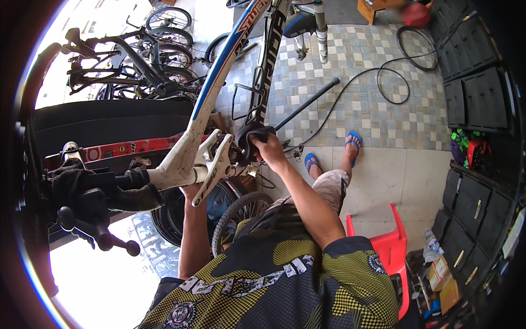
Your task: The person cleans the bicycle crankset with a cloth, then uses a screwdriver to adjust the crank arm bolts. They wipe the area again and handle small parts from a tray before returning to the crankset.
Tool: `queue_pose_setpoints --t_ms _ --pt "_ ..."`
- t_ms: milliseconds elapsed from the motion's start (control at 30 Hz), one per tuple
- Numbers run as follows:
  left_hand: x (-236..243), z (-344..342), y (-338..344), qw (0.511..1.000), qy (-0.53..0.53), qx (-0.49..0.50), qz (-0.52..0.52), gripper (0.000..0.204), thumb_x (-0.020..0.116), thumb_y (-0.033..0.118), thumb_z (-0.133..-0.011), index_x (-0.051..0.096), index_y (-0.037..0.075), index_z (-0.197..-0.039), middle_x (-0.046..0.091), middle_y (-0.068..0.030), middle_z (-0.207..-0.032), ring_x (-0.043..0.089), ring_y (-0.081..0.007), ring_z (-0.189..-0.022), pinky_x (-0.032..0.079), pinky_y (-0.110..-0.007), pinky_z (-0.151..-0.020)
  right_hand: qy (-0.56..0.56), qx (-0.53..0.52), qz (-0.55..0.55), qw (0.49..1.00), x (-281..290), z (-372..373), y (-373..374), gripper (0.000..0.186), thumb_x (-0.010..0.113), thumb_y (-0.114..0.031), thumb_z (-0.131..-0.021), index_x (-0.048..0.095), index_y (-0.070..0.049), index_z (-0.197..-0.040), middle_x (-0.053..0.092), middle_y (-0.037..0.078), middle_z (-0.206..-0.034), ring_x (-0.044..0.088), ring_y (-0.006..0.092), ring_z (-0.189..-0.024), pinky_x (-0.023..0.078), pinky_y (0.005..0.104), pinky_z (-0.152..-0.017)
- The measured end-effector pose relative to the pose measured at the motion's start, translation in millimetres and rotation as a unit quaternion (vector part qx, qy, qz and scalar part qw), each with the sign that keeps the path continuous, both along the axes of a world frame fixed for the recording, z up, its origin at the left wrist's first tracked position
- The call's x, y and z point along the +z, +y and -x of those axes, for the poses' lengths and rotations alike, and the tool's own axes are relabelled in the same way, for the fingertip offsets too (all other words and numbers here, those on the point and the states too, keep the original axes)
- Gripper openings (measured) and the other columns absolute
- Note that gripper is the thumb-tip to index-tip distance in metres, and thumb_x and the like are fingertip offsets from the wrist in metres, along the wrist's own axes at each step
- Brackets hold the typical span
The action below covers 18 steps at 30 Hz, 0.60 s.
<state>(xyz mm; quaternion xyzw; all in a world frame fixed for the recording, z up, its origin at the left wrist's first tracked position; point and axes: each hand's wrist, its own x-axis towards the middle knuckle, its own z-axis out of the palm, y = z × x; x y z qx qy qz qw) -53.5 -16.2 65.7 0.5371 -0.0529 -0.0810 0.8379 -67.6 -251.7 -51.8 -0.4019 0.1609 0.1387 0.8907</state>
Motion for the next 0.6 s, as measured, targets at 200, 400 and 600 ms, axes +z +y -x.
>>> queue_pose_setpoints --t_ms 200,400,600 --pt "1.2 -1.8 -5.3 0.999 -0.006 -0.027 0.045 0.096 0.070 0.069 -0.089 0.045 0.003 -0.154 0.057 -0.0188 -0.146 0.061 -0.0365 -0.128 0.050 -0.055 -0.112 -0.245 0.057 0.139 0.958 15.8 17.1 10.2 0.033 0.088 -0.013 -0.081 0.072 -0.005 -0.109 0.074 0.003 -0.091 0.071 0.0230 -0.090 0.058 0.0383 -0.087" --pt "6.7 -2.9 -11.1 0.998 -0.008 -0.028 0.050 0.099 0.073 0.068 -0.087 0.044 0.001 -0.155 0.056 -0.0203 -0.148 0.060 -0.0371 -0.131 0.050 -0.056 -0.112 -0.260 0.089 0.195 0.942 22.3 -0.6 10.5 0.045 0.088 -0.011 -0.077 0.069 -0.004 -0.118 0.077 0.007 -0.109 0.068 0.0148 -0.096 0.055 0.0347 -0.091" --pt "9.9 -3.4 -11.9 0.998 0.026 -0.034 0.048 0.095 0.075 0.065 -0.088 0.047 0.001 -0.153 0.059 -0.0199 -0.145 0.062 -0.0367 -0.129 0.052 -0.055 -0.111 -0.243 0.109 0.033 0.963 15.3 -11.2 10.3 0.056 0.088 -0.007 -0.075 0.065 -0.006 -0.126 0.072 0.006 -0.125 0.065 0.0159 -0.107 0.052 0.0340 -0.104"
